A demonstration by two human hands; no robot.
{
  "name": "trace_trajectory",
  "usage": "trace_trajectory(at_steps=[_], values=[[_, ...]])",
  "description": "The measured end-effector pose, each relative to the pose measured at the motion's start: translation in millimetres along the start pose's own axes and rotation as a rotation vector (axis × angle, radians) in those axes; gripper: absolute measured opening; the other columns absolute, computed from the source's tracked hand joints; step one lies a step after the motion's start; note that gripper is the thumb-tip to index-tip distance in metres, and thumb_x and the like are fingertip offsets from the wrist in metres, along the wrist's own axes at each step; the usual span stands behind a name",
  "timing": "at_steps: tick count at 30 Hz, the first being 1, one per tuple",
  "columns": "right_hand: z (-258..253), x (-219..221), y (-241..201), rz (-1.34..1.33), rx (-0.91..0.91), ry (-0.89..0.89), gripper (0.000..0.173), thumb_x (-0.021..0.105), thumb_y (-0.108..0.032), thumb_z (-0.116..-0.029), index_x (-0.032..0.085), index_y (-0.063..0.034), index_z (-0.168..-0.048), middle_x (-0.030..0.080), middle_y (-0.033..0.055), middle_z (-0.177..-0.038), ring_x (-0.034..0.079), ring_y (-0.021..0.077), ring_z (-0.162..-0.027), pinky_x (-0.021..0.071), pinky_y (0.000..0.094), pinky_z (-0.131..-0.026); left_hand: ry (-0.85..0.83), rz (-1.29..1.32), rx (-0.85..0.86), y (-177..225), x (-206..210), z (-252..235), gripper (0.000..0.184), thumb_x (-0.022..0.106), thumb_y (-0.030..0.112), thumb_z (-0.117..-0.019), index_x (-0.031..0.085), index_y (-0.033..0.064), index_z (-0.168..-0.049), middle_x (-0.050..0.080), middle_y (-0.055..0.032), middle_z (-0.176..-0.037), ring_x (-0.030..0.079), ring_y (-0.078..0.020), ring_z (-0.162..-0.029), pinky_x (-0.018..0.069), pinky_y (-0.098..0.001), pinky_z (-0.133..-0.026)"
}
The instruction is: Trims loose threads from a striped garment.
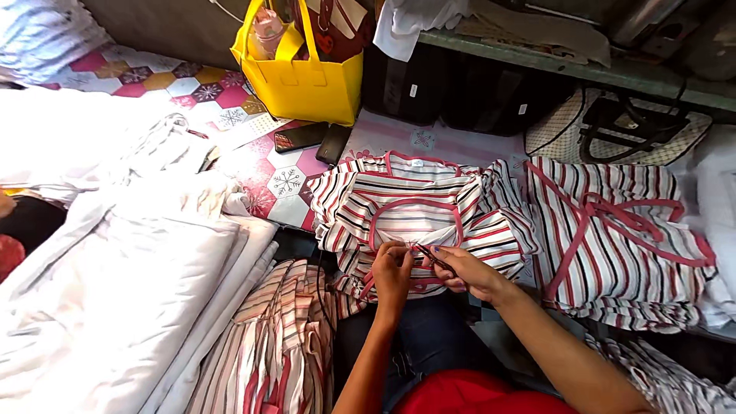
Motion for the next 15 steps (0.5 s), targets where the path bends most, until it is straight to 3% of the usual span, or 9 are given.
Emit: trace_trajectory(at_steps=[4, 15], values=[[-1.9, -0.4, 6.0, -0.046, 0.067, -0.034, 0.038, 0.031, -0.036, -0.1132, 0.059, -0.0110, -0.108, 0.039, -0.0100, -0.061, 0.032, -0.0017, -0.043, 0.0285, 0.0134, -0.040, -0.071, 0.283, -0.228, -0.1, -12.2, 3.0, 0.007, 0.066, 0.000, -0.0878, 0.067, -0.0061, -0.085, 0.066, -0.0154, -0.112, 0.066, -0.0071, -0.091, 0.0570, -0.0197, -0.076], [-13.3, 9.5, 5.5, -0.131, 0.123, -0.016, 0.039, 0.034, -0.038, -0.1126, 0.060, -0.0112, -0.103, 0.038, -0.0103, -0.058, 0.030, -0.0024, -0.041, 0.0271, 0.0130, -0.039, -0.080, 0.332, -0.215, -0.2, -12.8, 7.7, 0.005, 0.066, -0.002, -0.0877, 0.066, -0.0052, -0.084, 0.062, -0.0132, -0.110, 0.065, -0.0058, -0.088, 0.0578, -0.0178, -0.074]])
Point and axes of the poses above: each hand's wrist, its own z-axis away from the middle knuckle, its own x-axis out of the palm, y = z × x, the point moved 1 cm from there along -z, towards the middle knuckle
